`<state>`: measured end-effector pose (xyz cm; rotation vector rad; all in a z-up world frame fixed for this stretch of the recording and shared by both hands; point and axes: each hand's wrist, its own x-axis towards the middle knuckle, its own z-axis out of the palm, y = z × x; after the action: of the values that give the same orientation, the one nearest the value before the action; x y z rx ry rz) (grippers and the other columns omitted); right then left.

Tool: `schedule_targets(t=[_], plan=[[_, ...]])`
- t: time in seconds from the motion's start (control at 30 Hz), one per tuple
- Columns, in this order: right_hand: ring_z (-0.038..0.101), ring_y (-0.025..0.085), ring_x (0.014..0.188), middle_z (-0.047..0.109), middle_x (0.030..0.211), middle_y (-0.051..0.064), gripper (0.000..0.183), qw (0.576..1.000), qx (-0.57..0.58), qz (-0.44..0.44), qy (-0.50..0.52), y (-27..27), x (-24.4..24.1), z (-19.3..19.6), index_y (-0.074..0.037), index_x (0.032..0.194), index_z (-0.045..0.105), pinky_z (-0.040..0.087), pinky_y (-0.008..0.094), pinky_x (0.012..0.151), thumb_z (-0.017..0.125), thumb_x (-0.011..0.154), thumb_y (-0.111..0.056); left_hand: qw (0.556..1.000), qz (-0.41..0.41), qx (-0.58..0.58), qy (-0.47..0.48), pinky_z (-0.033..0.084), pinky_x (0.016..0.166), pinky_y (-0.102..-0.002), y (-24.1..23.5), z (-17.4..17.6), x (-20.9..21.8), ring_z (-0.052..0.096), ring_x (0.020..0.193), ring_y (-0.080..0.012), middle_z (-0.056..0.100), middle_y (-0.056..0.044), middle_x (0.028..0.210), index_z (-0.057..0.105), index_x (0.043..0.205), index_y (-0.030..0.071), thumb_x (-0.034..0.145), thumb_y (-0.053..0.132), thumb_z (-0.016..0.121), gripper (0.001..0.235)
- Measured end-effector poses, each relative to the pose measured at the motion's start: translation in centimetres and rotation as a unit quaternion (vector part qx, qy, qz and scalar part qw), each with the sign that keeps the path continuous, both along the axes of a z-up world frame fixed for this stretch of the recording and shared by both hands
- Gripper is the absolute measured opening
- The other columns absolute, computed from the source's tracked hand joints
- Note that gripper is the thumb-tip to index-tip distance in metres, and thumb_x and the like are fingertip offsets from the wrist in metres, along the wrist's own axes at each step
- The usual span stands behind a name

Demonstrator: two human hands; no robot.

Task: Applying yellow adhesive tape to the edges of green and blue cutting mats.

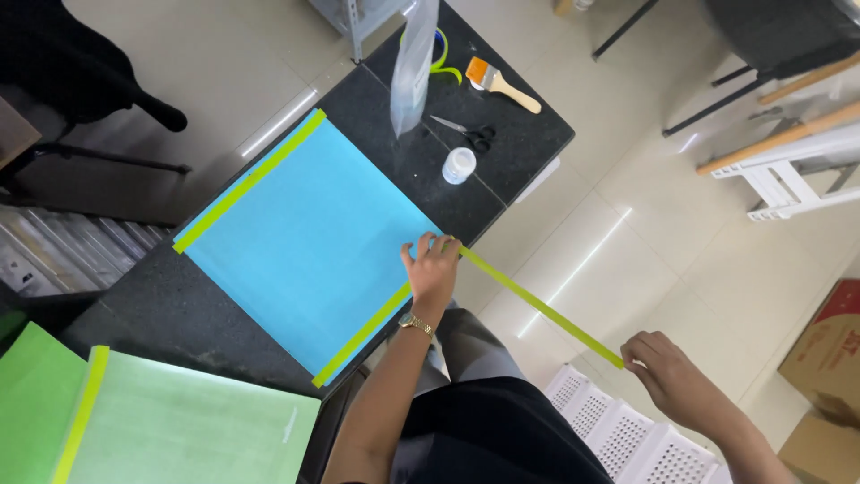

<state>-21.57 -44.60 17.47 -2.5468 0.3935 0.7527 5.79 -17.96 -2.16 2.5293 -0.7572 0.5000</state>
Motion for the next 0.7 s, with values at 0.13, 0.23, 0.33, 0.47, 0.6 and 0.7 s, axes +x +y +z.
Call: schedule_targets(t=[0.13, 0.23, 0.33, 0.47, 0.6, 0.7], plan=[[0.062, 0.016, 0.099, 0.069, 0.105, -0.001, 0.017, 1.000, 0.011, -0.016, -0.010, 0.5, -2.7, -0.1, -0.018, 0.102, 0.067, 0.055, 0.030, 0.090, 0.051, 0.101, -0.024, 1.000, -0.003, -0.015, -0.026, 0.040, 0.091, -0.058, -0.4, 0.7, -1.2, 0.060, 0.108, -0.0230, 0.073, 0.006, 0.088, 0.077, 0.083, 0.023, 0.071, 0.001, 0.082, 0.026], [0.062, 0.016, 0.103, 0.068, 0.107, -0.001, 0.016, 0.998, 0.032, -0.038, -0.032, 0.6, -4.7, 0.3, -0.015, 0.102, 0.066, 0.053, 0.030, 0.092, 0.052, 0.101, -0.023, 0.999, -0.016, -0.030, -0.008, 0.040, 0.092, -0.060, -0.5, 0.9, -3.0, 0.062, 0.110, -0.0243, 0.073, 0.008, 0.084, 0.079, 0.086, 0.024, 0.075, 0.000, 0.082, 0.026], [0.062, 0.017, 0.106, 0.068, 0.107, 0.001, 0.014, 0.996, 0.017, -0.079, -0.034, -0.2, -5.5, 1.0, -0.013, 0.102, 0.064, 0.051, 0.031, 0.095, 0.052, 0.101, -0.019, 0.999, -0.027, -0.032, -0.014, 0.039, 0.094, -0.056, -1.2, 1.6, -4.5, 0.063, 0.107, -0.0221, 0.073, 0.010, 0.085, 0.078, 0.083, 0.026, 0.073, 0.002, 0.082, 0.027], [0.063, 0.024, 0.121, 0.067, 0.120, 0.010, 0.008, 0.973, 0.078, -0.101, -0.191, -1.9, -4.8, 2.9, -0.009, 0.102, 0.059, 0.049, 0.038, 0.107, 0.051, 0.102, -0.007, 0.990, -0.101, -0.079, 0.055, 0.040, 0.093, -0.049, -1.5, 1.8, -7.3, 0.063, 0.102, -0.0214, 0.070, 0.005, 0.091, 0.073, 0.094, 0.020, 0.087, 0.008, 0.075, 0.014], [0.064, 0.025, 0.113, 0.068, 0.125, 0.021, 0.005, 0.902, 0.169, -0.216, -0.334, -4.9, -2.9, 2.7, -0.003, 0.107, 0.052, 0.052, 0.035, 0.098, 0.049, 0.110, 0.001, 0.942, -0.165, -0.113, 0.270, 0.036, 0.112, -0.049, -1.3, 1.7, -10.7, 0.070, 0.094, -0.0201, 0.072, -0.003, 0.110, 0.068, 0.117, 0.011, 0.100, 0.011, 0.060, 0.018], [0.061, 0.021, 0.100, 0.068, 0.120, 0.018, 0.011, 0.868, 0.172, -0.240, -0.400, -6.3, 0.7, 3.0, -0.009, 0.106, 0.051, 0.050, 0.034, 0.097, 0.056, 0.115, -0.012, 0.955, -0.106, -0.143, 0.238, 0.034, 0.111, -0.053, -0.8, 2.4, -12.8, 0.070, 0.097, -0.0217, 0.074, -0.006, 0.107, 0.069, 0.120, 0.008, 0.095, -0.002, 0.061, 0.028]])
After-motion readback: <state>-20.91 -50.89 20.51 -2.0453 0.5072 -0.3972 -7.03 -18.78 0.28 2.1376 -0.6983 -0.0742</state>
